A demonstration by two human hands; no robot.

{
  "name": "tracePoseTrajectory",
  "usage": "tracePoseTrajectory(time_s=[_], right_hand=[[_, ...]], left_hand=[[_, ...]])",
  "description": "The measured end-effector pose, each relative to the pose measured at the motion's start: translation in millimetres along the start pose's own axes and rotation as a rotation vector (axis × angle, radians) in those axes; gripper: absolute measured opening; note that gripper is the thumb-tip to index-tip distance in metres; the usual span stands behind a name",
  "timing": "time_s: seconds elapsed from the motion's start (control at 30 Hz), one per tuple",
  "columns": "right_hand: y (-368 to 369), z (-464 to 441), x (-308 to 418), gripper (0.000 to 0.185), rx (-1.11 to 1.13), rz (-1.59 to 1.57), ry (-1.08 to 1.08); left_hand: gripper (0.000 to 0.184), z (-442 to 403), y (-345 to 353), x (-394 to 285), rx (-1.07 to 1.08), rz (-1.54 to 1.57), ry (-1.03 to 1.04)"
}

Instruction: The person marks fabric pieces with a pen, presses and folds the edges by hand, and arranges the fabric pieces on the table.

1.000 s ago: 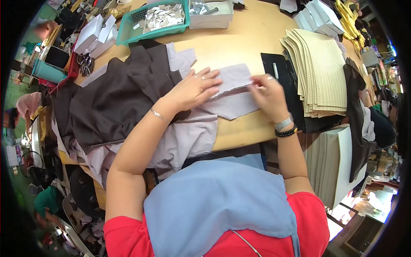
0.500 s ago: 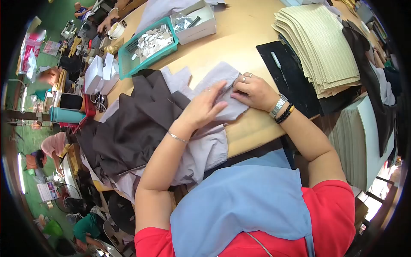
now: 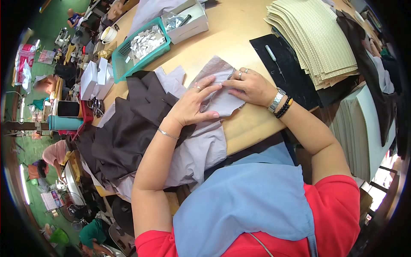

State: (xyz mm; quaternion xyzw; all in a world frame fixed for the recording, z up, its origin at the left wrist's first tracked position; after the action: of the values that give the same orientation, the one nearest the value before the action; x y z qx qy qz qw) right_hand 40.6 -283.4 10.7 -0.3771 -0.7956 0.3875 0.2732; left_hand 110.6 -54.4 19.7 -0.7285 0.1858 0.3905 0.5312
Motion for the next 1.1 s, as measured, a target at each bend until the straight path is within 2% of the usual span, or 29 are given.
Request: tracePoseTrajectory(time_s=[0.23,0.73,1.1], right_hand=[[0.9,0.5,-0.8,0.028,-0.016,-0.010,-0.017],[-2.6,-2.1,0.9,0.020,-0.022,-0.033,0.002],[-1.4,-1.0,0.1,0.027,0.025,0.077,0.134]], left_hand=[[0.087,1.6,0.4,-0.7,-0.008,0.005,-0.043],[0.083,0.1,0.8,-2.7,-0.038,0.026,-0.007],[0.081,-9.3,11.0,-24.6,-0.089,-0.200,-0.082]])
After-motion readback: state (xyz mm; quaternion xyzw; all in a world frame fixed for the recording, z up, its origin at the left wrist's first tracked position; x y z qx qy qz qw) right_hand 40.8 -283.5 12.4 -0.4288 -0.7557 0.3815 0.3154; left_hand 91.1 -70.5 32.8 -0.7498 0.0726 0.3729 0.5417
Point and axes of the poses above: each hand's wrist, its own z-axis away from the middle knuckle, its own y-axis out of the palm, x = y × z, the point moved 2 cm from there along -z, towards the middle knuckle, and after that the axes turned 14 degrees about z, right-handed, at the moved point
